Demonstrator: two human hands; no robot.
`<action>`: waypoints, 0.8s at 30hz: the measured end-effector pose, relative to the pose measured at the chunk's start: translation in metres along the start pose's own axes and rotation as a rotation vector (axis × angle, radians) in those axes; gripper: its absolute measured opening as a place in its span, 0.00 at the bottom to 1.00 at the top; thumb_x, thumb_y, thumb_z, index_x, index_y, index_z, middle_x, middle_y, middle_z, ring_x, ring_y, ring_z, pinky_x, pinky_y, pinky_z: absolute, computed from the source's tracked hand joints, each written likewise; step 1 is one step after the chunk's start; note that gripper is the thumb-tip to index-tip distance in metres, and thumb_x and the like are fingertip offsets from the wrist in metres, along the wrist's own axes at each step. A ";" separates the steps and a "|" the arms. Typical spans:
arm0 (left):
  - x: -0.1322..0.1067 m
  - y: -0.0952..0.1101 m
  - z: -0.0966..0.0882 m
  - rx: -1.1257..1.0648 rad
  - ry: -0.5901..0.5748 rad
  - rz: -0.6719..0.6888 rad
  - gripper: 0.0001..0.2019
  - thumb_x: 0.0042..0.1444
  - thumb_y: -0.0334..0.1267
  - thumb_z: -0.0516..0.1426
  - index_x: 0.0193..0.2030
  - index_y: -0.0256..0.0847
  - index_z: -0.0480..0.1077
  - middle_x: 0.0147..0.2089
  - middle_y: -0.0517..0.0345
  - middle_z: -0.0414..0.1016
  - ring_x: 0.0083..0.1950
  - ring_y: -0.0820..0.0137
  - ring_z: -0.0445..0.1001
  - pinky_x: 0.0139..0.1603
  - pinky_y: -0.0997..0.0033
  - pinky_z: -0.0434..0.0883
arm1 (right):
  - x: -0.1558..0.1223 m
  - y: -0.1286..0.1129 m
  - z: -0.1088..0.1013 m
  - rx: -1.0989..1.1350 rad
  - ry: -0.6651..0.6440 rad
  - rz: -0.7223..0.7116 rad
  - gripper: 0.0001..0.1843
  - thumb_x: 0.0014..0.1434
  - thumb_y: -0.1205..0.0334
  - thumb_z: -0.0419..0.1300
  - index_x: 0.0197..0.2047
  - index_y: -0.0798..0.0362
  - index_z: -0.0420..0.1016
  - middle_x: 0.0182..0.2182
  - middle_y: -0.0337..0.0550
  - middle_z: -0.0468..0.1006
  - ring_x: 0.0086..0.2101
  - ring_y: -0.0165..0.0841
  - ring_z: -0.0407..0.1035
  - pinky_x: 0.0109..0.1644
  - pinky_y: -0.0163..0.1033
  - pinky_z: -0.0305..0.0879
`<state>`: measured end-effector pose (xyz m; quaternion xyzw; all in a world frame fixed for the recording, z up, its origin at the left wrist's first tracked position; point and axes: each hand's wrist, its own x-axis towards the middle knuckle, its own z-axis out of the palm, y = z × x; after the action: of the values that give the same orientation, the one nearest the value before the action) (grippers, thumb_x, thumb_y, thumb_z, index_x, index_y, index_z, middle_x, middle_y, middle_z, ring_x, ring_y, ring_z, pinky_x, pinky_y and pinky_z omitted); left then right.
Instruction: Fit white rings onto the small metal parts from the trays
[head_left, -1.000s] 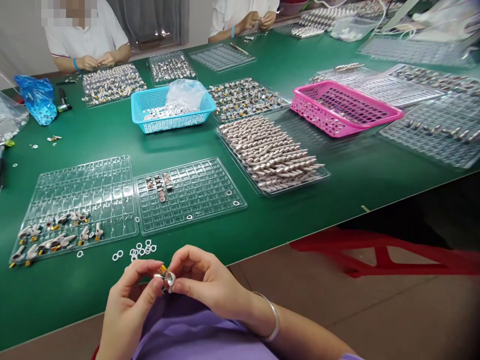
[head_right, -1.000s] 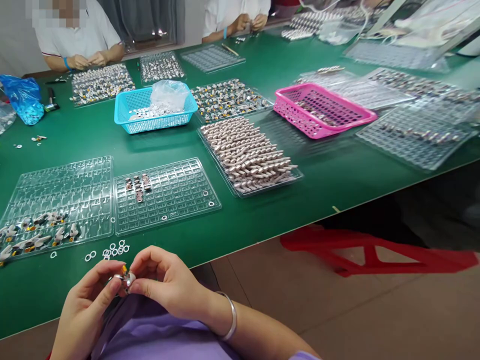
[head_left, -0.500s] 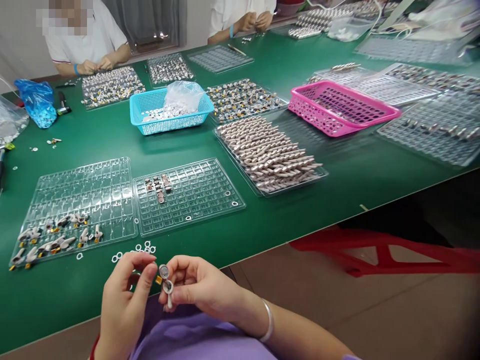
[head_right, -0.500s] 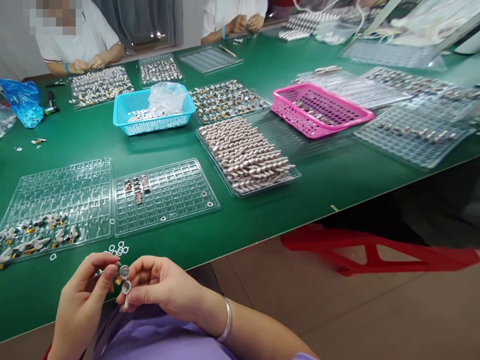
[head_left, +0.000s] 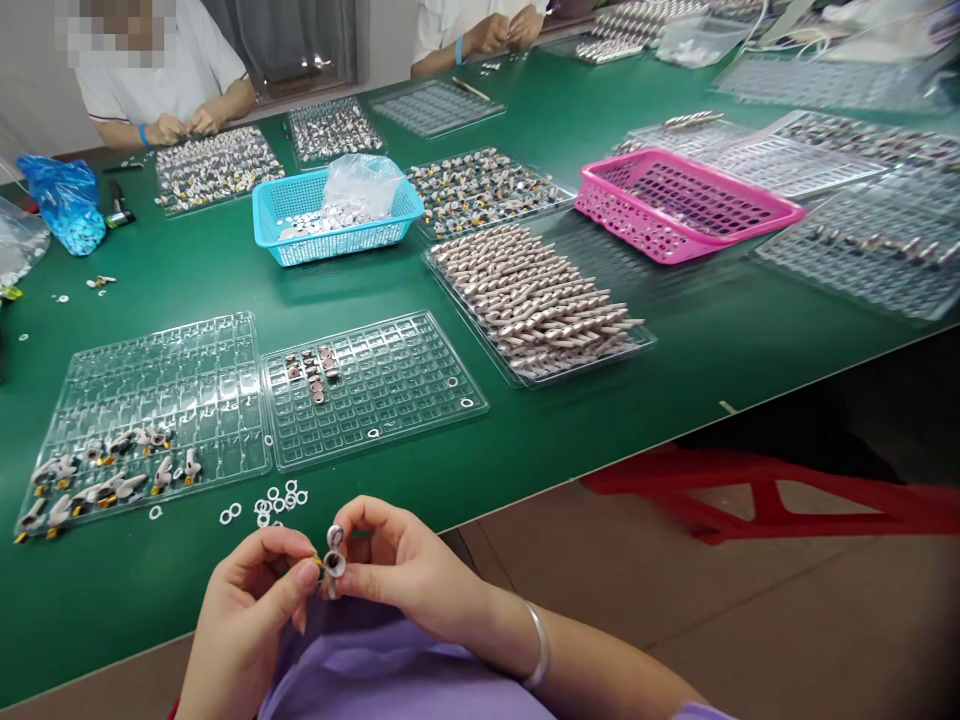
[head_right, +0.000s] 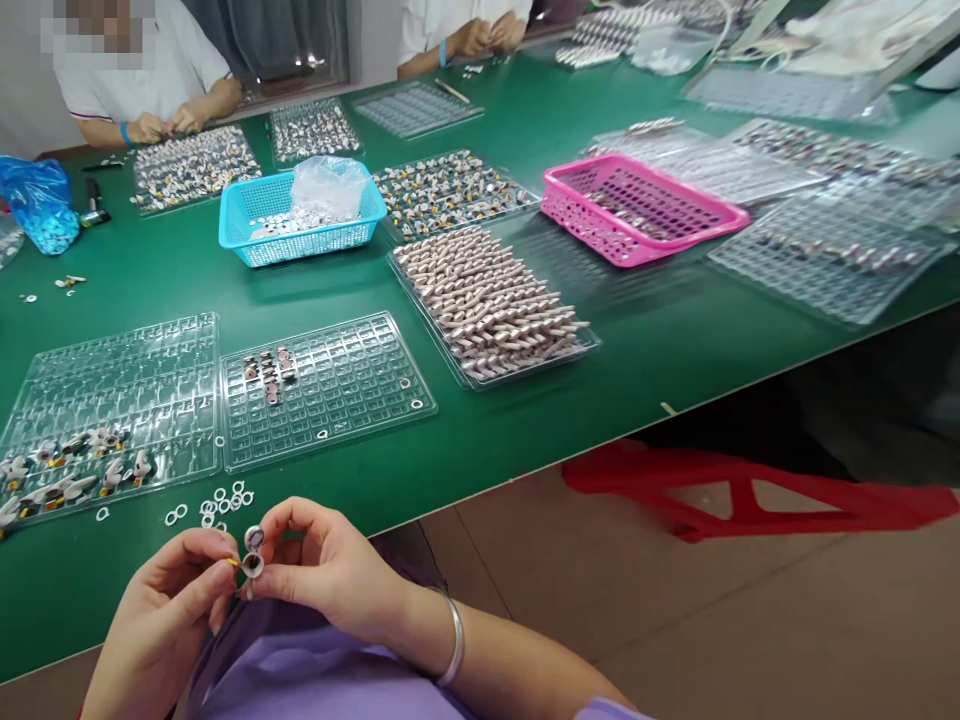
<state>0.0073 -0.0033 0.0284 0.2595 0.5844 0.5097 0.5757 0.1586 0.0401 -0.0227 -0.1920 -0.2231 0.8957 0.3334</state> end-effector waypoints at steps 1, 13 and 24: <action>-0.001 -0.001 -0.001 0.008 0.006 0.008 0.09 0.41 0.38 0.72 0.27 0.40 0.78 0.27 0.62 0.75 0.19 0.81 0.63 0.21 0.82 0.67 | 0.000 -0.001 0.000 -0.004 -0.001 -0.005 0.22 0.43 0.62 0.77 0.35 0.55 0.70 0.29 0.35 0.78 0.32 0.25 0.75 0.42 0.33 0.70; -0.007 -0.008 -0.001 0.315 0.029 0.208 0.05 0.49 0.38 0.67 0.29 0.42 0.76 0.30 0.59 0.72 0.31 0.71 0.70 0.31 0.79 0.71 | -0.001 -0.001 0.006 -0.186 0.065 -0.089 0.18 0.46 0.60 0.75 0.35 0.55 0.72 0.31 0.36 0.75 0.32 0.24 0.69 0.41 0.32 0.66; -0.006 -0.014 0.010 0.008 0.042 0.026 0.09 0.47 0.39 0.69 0.29 0.42 0.74 0.30 0.63 0.70 0.27 0.77 0.65 0.25 0.82 0.67 | -0.004 0.003 0.010 -0.373 0.118 -0.233 0.12 0.51 0.62 0.70 0.34 0.55 0.71 0.31 0.37 0.72 0.30 0.26 0.71 0.37 0.33 0.69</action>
<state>0.0215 -0.0102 0.0202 0.2587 0.5949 0.5202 0.5555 0.1552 0.0325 -0.0150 -0.2754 -0.3856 0.7816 0.4057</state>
